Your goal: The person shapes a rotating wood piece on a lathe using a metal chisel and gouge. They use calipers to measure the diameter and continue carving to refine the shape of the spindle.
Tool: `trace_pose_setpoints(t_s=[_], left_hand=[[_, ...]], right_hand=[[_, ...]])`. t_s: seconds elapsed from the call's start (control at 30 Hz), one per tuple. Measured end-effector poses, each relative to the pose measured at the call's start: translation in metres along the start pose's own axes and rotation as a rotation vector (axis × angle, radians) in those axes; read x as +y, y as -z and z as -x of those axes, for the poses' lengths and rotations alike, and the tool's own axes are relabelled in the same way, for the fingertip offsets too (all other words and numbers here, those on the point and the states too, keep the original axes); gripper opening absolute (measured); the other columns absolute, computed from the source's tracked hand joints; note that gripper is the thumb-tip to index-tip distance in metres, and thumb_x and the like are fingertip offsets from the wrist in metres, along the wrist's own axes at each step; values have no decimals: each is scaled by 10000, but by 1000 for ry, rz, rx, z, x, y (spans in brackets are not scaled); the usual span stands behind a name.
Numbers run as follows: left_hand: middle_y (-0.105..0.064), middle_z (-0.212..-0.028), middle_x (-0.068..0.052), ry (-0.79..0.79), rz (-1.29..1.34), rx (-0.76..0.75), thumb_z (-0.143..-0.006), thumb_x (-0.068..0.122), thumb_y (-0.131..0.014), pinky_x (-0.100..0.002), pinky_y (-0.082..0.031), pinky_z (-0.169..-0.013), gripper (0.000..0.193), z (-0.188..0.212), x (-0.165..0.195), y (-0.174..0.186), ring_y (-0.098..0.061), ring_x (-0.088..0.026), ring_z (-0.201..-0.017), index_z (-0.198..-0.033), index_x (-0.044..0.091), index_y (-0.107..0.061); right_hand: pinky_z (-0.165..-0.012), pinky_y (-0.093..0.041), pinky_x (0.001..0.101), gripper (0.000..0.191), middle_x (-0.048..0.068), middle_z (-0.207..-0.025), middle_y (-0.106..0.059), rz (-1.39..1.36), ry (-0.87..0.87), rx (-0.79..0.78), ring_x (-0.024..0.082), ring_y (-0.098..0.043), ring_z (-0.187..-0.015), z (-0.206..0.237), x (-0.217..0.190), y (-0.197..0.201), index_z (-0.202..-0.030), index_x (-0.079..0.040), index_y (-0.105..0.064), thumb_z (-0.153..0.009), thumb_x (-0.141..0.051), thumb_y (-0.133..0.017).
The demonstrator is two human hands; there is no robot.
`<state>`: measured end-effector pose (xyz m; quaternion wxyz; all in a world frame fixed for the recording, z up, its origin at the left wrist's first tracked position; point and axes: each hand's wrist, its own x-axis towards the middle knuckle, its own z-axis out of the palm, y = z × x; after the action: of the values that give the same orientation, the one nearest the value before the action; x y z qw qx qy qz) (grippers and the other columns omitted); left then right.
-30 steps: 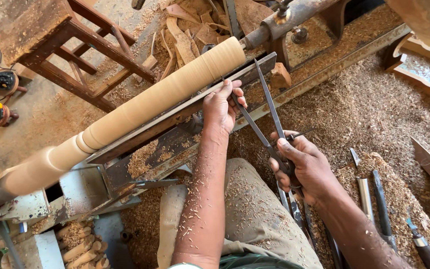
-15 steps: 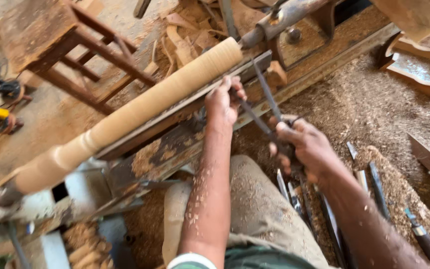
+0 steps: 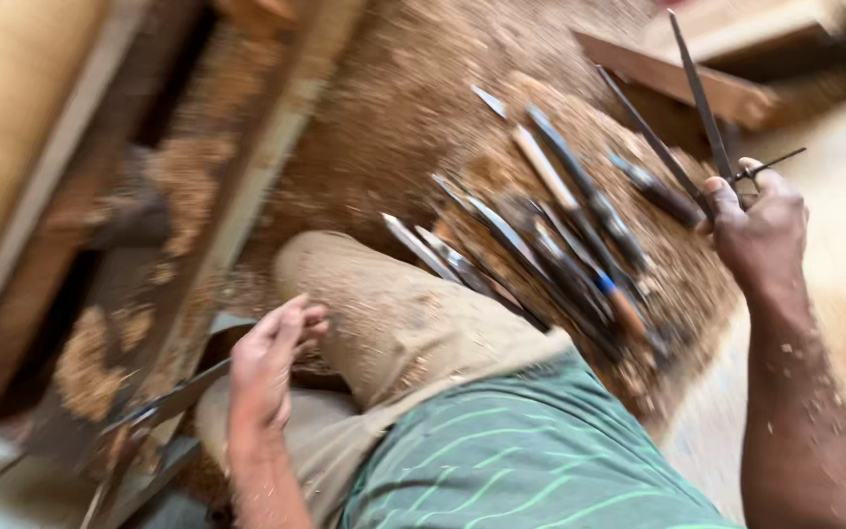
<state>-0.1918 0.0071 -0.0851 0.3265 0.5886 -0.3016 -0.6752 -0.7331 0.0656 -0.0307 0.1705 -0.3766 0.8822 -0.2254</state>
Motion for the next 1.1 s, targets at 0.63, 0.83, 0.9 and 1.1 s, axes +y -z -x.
trace_pose_setpoints(t_s=[0.63, 0.83, 0.9, 1.1], left_hand=[[-776, -1113, -130, -132, 56, 112, -970, 212, -666, -272, -558, -836, 423, 71, -35, 44, -718, -150, -933, -1321, -24, -657], [-764, -1106, -131, -164, 153, 96, -954, 219, -688, -289, -567, -882, 438, 93, -48, 52, -707, -143, -938, -1318, -22, -656], [-769, -1112, -122, -179, 96, 97, -942, 211, -703, -290, -584, -898, 427, 91, -41, 46, -716, -143, -969, -1303, -13, -664], [-707, -1264, -113, -293, -591, -116, -922, 338, -705, -376, -562, -971, 524, 58, 14, -19, -698, -224, -1128, -1382, 98, -634]], right_hand=[[-870, -586, 382, 241, 111, -1057, -779, 176, 471, -608, 233, -716, -924, 56, -71, -179, -1117, -130, -798, -1002, -278, -646], [-895, -577, 465, 193, 160, -1078, -739, 430, 1103, -379, 327, -700, -1029, 62, -104, -299, -942, -105, -749, -928, -236, -609], [-825, -555, 501, 261, 196, -1083, -718, 232, 1292, -335, 379, -678, -968, 55, -107, -283, -1062, -76, -716, -878, -242, -633], [-662, -558, 358, 346, 114, -854, -734, -30, 575, -723, 187, -673, -752, 53, -172, -167, -1032, -71, -785, -911, -392, -735]])
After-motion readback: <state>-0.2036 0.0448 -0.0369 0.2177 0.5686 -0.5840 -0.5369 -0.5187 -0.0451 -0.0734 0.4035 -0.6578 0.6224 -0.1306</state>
